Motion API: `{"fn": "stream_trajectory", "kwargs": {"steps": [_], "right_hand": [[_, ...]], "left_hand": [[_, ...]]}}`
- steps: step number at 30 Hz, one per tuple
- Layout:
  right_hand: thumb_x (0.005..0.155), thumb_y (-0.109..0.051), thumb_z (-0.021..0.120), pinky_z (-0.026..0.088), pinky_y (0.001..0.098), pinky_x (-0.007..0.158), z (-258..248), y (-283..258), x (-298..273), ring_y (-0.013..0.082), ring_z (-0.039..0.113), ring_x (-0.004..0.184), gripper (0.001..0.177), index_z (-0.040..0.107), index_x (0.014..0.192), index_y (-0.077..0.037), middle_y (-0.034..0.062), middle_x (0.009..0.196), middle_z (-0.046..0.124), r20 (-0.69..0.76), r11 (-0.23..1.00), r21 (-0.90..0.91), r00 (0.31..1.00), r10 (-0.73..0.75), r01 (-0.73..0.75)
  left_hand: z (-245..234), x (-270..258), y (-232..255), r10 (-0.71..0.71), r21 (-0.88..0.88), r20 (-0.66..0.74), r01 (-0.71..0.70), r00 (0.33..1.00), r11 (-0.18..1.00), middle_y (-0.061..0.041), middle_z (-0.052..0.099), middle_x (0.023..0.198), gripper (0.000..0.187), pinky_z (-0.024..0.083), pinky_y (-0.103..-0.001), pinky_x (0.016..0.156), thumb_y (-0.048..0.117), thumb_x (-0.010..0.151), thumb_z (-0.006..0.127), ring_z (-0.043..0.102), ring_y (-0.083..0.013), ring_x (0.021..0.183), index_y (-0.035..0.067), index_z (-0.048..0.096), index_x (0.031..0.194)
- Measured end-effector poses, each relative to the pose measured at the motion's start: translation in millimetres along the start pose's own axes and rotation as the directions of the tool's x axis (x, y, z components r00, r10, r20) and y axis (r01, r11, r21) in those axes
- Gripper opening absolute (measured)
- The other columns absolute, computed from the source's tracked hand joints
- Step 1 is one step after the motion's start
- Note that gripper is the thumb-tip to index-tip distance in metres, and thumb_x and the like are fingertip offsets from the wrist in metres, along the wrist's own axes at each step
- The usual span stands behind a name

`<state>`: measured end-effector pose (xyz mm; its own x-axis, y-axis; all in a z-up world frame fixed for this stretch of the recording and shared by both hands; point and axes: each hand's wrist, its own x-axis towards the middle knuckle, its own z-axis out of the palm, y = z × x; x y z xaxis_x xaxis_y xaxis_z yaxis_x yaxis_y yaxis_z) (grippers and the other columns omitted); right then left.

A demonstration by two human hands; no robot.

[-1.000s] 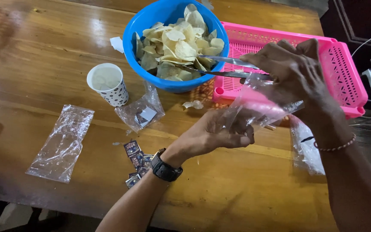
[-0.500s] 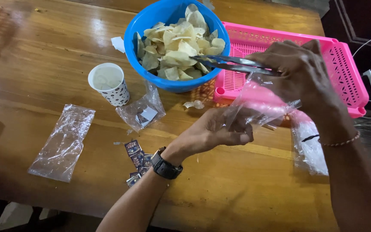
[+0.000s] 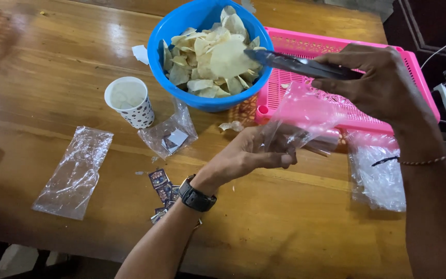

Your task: Packing potato chips from a large bowl into small plastic bags using metal tongs.

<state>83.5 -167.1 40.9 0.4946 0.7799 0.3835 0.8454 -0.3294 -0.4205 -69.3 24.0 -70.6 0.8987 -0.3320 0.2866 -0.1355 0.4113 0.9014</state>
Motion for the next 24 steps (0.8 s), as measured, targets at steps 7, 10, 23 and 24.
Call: {"fn": "stream_trajectory", "kwargs": {"steps": [7,10,23,24], "right_hand": [[0.085,0.001,0.083,0.056,0.0315,0.090,-21,17,-14,0.0254,0.066,0.100,0.048,0.068,0.130,0.008,0.0231,0.120,0.069,-0.051,0.997,0.047,0.996,0.071,-0.069],[0.092,-0.004,0.085,0.041,0.0284,0.077,-44,30,-33,0.0173,0.054,0.086,0.042,0.073,0.131,0.007,0.0125,0.098,0.062,-0.057,0.994,-0.094,0.997,0.046,-0.052],[0.091,-0.020,0.079,0.040,0.0365,0.097,-119,85,-108,0.0259,0.058,0.103,0.049,0.075,0.138,-0.008,0.0159,0.106,0.063,-0.050,0.899,-0.337,0.959,0.279,-0.279],[0.089,-0.018,0.078,0.040,0.0370,0.095,-123,93,-113,0.0258,0.056,0.104,0.047,0.075,0.135,-0.009,0.0151,0.103,0.063,-0.026,0.885,-0.341,0.944,0.328,-0.317]], "left_hand": [[-2,2,4,0.006,0.126,-0.072,0.003,0.997,0.992,-0.007,0.073,0.102,0.052,0.059,-0.034,0.089,0.027,0.090,0.074,0.069,-0.0168,0.097,0.009,0.060,0.137],[-4,3,2,-0.037,0.071,-0.087,0.043,0.995,0.997,-0.010,0.074,0.102,0.062,0.060,-0.035,0.090,0.028,0.087,0.075,0.070,-0.0191,0.096,0.005,0.056,0.141],[-3,4,6,-0.060,0.162,-0.128,0.080,0.990,0.984,-0.008,0.071,0.103,0.060,0.059,-0.035,0.090,0.031,0.087,0.071,0.067,-0.0161,0.097,0.008,0.057,0.141],[-3,4,5,-0.064,0.150,-0.129,0.083,0.990,0.985,-0.008,0.071,0.102,0.059,0.058,-0.034,0.089,0.028,0.088,0.071,0.067,-0.0157,0.096,0.008,0.056,0.142]]}}
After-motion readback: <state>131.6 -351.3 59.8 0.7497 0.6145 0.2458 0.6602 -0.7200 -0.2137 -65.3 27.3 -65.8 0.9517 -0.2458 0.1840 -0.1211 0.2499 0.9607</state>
